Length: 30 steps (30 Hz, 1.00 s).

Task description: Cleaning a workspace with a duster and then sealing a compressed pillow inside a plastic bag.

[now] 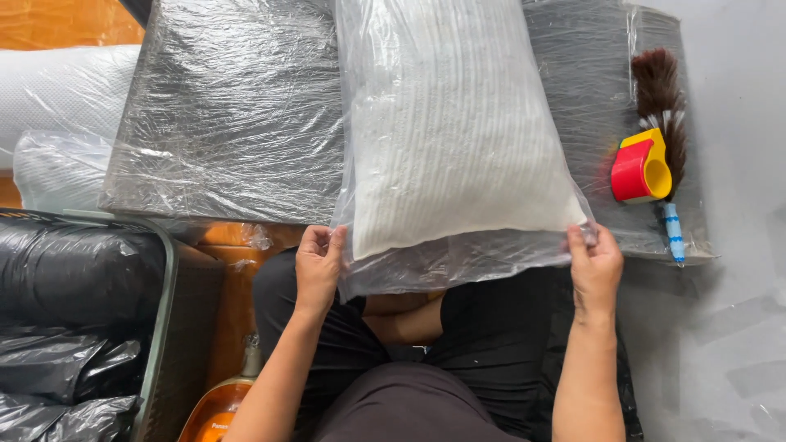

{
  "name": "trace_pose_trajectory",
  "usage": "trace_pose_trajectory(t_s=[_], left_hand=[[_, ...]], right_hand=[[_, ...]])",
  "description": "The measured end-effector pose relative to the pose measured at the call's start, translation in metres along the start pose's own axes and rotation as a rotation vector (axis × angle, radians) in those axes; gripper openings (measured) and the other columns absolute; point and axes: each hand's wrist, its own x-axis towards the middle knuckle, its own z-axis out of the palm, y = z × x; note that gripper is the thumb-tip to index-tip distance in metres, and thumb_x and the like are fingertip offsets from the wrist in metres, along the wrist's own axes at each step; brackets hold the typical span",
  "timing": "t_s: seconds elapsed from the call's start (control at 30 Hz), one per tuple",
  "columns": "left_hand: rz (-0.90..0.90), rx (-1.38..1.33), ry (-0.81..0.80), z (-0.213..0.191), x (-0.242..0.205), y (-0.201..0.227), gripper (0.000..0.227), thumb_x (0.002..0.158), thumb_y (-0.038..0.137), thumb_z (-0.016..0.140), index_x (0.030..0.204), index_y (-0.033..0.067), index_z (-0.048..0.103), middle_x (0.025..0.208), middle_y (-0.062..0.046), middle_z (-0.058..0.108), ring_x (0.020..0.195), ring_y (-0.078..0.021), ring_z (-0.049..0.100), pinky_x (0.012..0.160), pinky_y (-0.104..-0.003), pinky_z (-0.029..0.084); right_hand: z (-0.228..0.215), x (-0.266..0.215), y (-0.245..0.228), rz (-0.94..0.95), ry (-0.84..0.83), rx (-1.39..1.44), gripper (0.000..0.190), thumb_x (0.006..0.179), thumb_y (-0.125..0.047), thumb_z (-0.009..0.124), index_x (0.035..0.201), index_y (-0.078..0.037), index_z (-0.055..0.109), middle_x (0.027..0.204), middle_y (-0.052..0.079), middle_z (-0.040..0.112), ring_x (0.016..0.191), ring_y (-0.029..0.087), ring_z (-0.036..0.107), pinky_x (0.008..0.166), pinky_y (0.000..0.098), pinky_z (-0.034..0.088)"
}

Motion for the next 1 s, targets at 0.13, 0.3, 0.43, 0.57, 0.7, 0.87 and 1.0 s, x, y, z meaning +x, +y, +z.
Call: trace_pose_trajectory(t_s=[0.13,0.3,0.43,0.57,0.7,0.87,1.0], left_hand=[[0.040,-0.008,0.026,-0.005,0.010,-0.009,0.025,0.101,0.030,0.071,0.097,0.0112,0.055,0.073,0.005,0.052,0.058,-0.0017,0.054,0.045,-0.016,0.042],[-0.045,0.251,-0.086,-0.016,0.009,-0.024,0.063,0.100,0.071,0.045,0.115,0.0111,0.058,0.089,-0.014,0.060,0.089,-0.0260,0.062,0.076,-0.043,0.052],[-0.194,0.225,-0.266,-0.035,-0.008,-0.033,0.033,0.097,0.038,0.073,0.089,0.0067,0.070,0.056,-0.007,0.064,0.043,-0.0132,0.056,0.040,-0.025,0.045],[-0.141,0.068,-0.263,-0.040,-0.027,-0.002,0.017,0.098,0.020,0.071,0.095,0.0029,0.068,0.056,-0.010,0.062,0.034,-0.0152,0.055,0.036,-0.024,0.043],[-0.161,0.040,-0.392,-0.049,-0.030,-0.027,0.017,0.095,0.016,0.074,0.103,0.0016,0.069,0.070,-0.010,0.065,0.040,-0.0148,0.056,0.042,-0.026,0.048],[-0.229,0.115,-0.401,-0.041,-0.035,-0.034,0.024,0.094,0.025,0.078,0.087,0.0033,0.071,0.061,-0.011,0.066,0.050,-0.0163,0.064,0.054,-0.027,0.052],[-0.246,0.101,-0.410,-0.032,-0.043,-0.016,0.024,0.094,0.024,0.077,0.087,0.0024,0.069,0.061,-0.013,0.067,0.052,-0.0193,0.068,0.057,-0.028,0.055]], right_hand=[[-0.019,-0.008,-0.001,0.167,0.002,0.256,0.021,0.108,-0.020,0.067,0.125,-0.009,0.065,0.082,0.002,0.068,0.062,0.002,0.061,0.049,0.0100,0.043],[-0.020,-0.024,0.033,0.276,-0.050,0.268,0.016,0.109,-0.031,0.065,0.108,-0.015,0.066,0.066,0.003,0.062,0.039,0.001,0.044,0.033,0.0117,0.033],[-0.021,-0.020,0.041,0.279,0.010,0.254,0.014,0.107,-0.030,0.069,0.103,-0.017,0.066,0.064,-0.001,0.059,0.038,0.001,0.043,0.035,0.0120,0.032],[-0.005,-0.021,-0.007,0.345,0.245,0.487,0.030,0.110,-0.047,0.062,0.106,-0.018,0.069,0.097,-0.002,0.072,0.085,0.008,0.068,0.079,0.0204,0.059],[0.018,-0.054,0.014,0.498,0.149,0.675,0.060,0.093,-0.078,0.052,0.100,-0.020,0.060,0.094,0.004,0.074,0.069,0.022,0.073,0.052,0.0335,0.062],[0.064,-0.118,0.014,0.627,-0.467,0.857,0.045,0.102,-0.051,0.051,0.126,-0.015,0.065,0.117,0.019,0.075,0.095,0.040,0.076,0.074,0.0531,0.065],[0.095,-0.124,0.001,0.639,-0.465,0.790,0.044,0.100,-0.042,0.058,0.127,-0.006,0.063,0.115,0.025,0.073,0.096,0.044,0.075,0.081,0.0552,0.063]])
